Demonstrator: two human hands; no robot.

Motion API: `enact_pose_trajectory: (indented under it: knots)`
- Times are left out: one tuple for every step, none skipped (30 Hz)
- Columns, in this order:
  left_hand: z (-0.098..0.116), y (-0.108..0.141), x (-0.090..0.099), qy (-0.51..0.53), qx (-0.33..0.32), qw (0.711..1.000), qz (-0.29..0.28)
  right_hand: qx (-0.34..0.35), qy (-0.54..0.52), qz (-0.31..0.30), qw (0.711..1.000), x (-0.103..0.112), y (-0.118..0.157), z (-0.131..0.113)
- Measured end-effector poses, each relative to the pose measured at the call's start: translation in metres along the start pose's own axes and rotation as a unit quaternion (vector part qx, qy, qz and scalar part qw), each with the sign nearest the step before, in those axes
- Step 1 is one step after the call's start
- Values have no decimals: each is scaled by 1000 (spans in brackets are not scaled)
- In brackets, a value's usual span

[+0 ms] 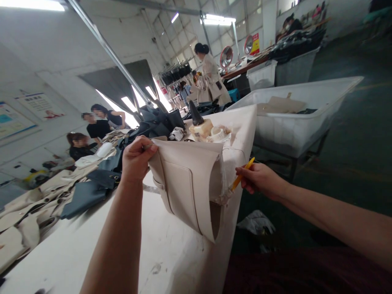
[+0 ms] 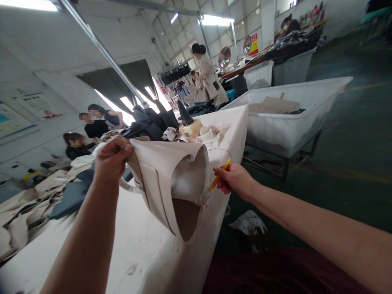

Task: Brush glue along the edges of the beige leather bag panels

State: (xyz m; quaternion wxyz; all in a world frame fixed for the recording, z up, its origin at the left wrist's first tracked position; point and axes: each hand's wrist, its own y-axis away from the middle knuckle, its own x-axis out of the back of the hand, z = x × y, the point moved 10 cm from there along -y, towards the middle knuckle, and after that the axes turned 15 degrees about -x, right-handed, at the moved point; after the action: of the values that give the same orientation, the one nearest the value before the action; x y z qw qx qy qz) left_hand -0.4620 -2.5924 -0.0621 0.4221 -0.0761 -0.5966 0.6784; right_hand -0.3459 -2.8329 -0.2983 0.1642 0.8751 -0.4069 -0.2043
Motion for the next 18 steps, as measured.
enact_pose_trajectory:
  knots:
    - [0,0,0,4,-1,1000,2,9,-6,5,1000,4,1,-4]
    - [0,0,0,8,-1,1000,2,19,-16,13,1000,9,3,-10]
    - [0,0,0,10,1,1000,1,25,-28,22,999,13,6,-15]
    - [0,0,-1,9,3,1000,0,29,-42,31,998,17,8,-18]
    - [0,1,-1,9,8,1000,0,28,-52,34,998,19,10,-20]
    - [0,1,-1,9,12,1000,0,25,-57,32,998,17,12,-19]
    - [0,1,-1,10,15,1000,3,20,-55,25,998,14,12,-17]
    - [0,1,0,11,18,1000,5,14,-44,14,999,9,11,-13]
    - [1,1,0,12,19,1000,7,8,-28,4,1000,5,10,-9]
    - [1,1,0,13,19,1000,7,4,-12,-5,1000,1,9,-5]
    - [2,1,-1,13,18,1000,6,3,-2,-8,1000,-1,8,-3]
    - [2,1,-1,12,19,1000,5,6,-2,-4,1000,0,8,-3]
    - [3,1,-1,10,19,1000,4,10,-9,3,1000,3,7,-4]
    - [3,0,-1,8,19,1000,3,17,-24,13,999,8,8,-8]
    - [3,1,-1,5,19,1000,3,24,-40,24,999,12,9,-12]
    - [3,1,0,2,20,1000,4,29,-53,31,998,15,10,-15]
    - [2,1,1,-3,20,1000,5,29,-58,32,997,16,10,-16]
    - [2,1,1,-9,21,1000,5,26,-56,25,998,14,10,-16]
